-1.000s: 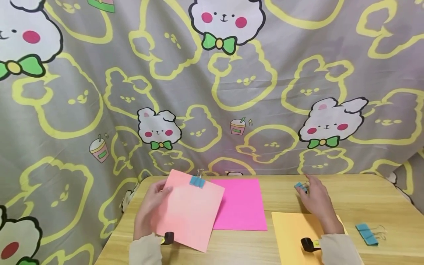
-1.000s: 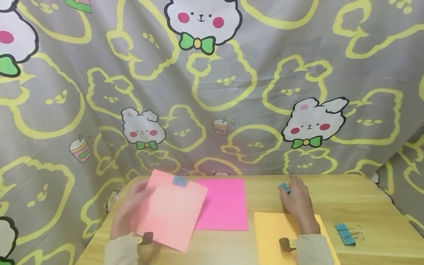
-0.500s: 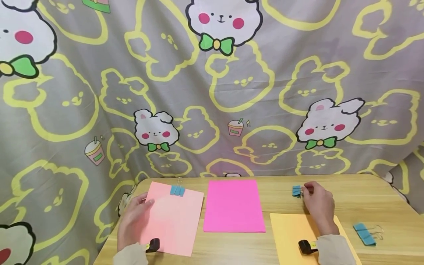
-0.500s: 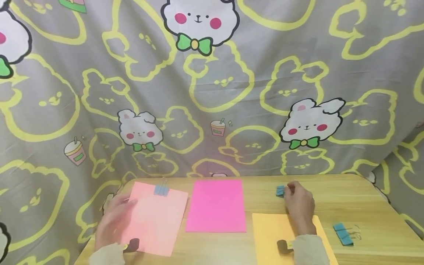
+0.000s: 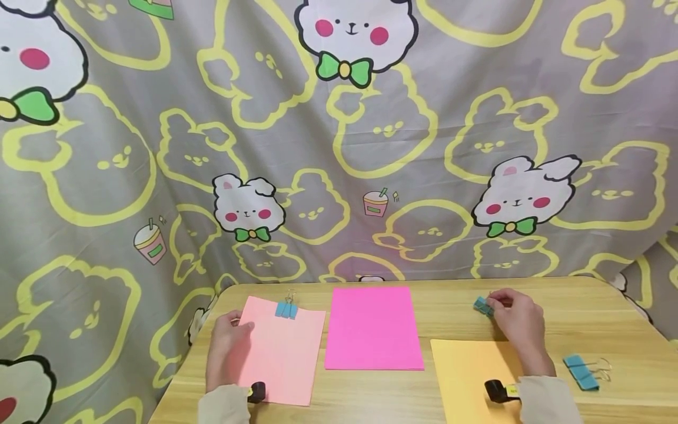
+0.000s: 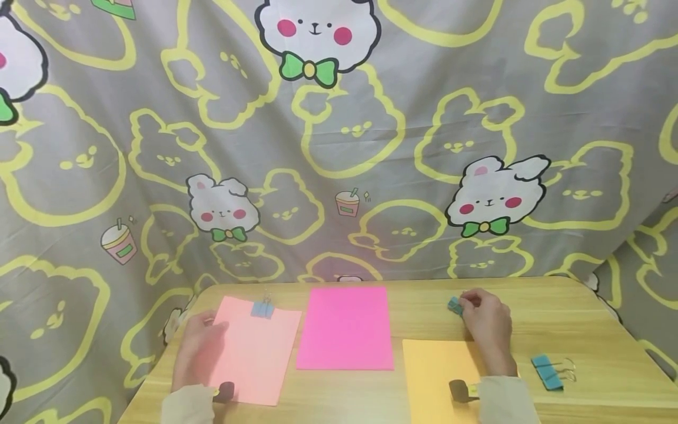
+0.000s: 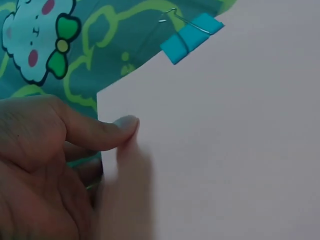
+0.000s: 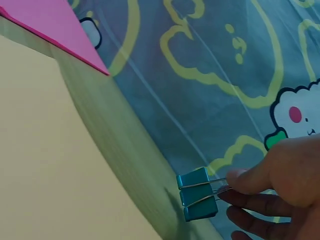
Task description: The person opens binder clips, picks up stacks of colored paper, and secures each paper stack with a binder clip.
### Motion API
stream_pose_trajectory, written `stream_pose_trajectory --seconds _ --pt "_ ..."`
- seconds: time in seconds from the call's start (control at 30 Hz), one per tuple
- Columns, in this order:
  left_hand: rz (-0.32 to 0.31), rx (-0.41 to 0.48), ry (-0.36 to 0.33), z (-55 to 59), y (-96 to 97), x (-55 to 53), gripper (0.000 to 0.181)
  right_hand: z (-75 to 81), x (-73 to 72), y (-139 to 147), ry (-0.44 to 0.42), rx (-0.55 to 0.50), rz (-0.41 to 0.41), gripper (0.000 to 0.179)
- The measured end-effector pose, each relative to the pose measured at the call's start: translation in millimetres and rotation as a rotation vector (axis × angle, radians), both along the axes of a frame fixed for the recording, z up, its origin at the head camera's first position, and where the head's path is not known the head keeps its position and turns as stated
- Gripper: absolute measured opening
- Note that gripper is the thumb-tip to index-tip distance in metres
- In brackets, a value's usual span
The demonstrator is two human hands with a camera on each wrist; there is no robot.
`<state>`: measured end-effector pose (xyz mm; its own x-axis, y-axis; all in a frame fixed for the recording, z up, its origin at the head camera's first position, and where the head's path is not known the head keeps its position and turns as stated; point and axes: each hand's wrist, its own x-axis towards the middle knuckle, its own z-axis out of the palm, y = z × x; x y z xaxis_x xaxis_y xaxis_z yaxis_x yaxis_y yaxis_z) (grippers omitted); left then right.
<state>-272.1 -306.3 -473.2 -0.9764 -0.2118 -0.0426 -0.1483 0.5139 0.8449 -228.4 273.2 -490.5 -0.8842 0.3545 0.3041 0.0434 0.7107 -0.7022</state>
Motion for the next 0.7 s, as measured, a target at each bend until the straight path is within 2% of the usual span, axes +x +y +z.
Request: stream_pose_trajectory --seconds 0.13,0.4,0.7 --pt "0.036 -0.089 -0.002 -3.9 3.3 -0.3 0.021 5.6 4.1 8 -0.043 -0.027 0.043 0.022" --pt "0.087 -0.153 0.002 -10.2 8.9 -3.6 0.028 15.3 13.1 20 -0.066 -0.03 0.158 0.022" --pt "0.027 -0.262 -0.068 -8.9 15.8 -0.2 0.06 28.1 26.1 29 -0.032 0.003 0.164 0.02"
